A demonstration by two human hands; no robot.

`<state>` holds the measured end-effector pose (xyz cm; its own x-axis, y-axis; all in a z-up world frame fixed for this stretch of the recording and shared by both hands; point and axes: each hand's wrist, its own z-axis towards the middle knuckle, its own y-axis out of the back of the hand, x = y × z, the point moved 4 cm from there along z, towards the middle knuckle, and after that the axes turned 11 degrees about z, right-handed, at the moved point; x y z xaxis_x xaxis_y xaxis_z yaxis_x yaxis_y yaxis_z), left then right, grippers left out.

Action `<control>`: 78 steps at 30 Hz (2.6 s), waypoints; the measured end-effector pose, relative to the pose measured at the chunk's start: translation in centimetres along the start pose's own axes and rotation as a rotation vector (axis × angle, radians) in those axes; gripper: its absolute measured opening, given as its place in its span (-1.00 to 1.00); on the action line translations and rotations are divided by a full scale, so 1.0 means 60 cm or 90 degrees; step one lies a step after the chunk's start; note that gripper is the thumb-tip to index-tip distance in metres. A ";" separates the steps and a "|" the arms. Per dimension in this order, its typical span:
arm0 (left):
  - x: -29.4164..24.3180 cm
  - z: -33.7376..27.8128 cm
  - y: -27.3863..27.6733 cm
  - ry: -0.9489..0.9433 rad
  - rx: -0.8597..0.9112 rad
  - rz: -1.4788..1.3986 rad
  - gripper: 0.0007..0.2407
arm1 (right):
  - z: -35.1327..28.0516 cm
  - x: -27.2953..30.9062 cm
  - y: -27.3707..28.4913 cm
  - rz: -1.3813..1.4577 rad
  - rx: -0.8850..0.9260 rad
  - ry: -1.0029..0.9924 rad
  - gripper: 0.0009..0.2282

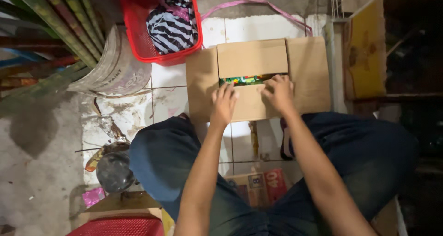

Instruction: The person takes dish soap packets out of a cardboard box and organizes them into rows on a wooden shelf.

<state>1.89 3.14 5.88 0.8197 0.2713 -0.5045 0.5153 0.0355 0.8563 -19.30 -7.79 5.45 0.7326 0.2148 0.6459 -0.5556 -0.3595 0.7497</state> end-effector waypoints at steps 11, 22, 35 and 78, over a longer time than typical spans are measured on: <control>-0.025 -0.080 -0.029 -0.080 0.140 -0.022 -0.24 | -0.099 -0.115 -0.043 0.146 0.417 -0.035 -0.16; 0.023 -0.058 -0.077 -0.009 -0.045 0.110 -0.25 | -0.106 -0.157 -0.143 0.356 0.183 -0.239 -0.61; 0.009 0.052 -0.043 0.010 -0.037 0.098 -0.41 | 0.117 -0.111 -0.119 0.862 -0.301 -0.203 -0.55; -0.159 -0.016 0.072 -0.240 0.212 0.263 -0.29 | -0.088 -0.125 -0.114 0.161 -0.112 -0.005 0.09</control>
<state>-3.94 1.62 14.50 0.9673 -0.1601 -0.1966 0.1385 -0.3161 0.9386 -23.06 -2.11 -3.78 0.5644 0.1317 0.8149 -0.7798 -0.2386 0.5787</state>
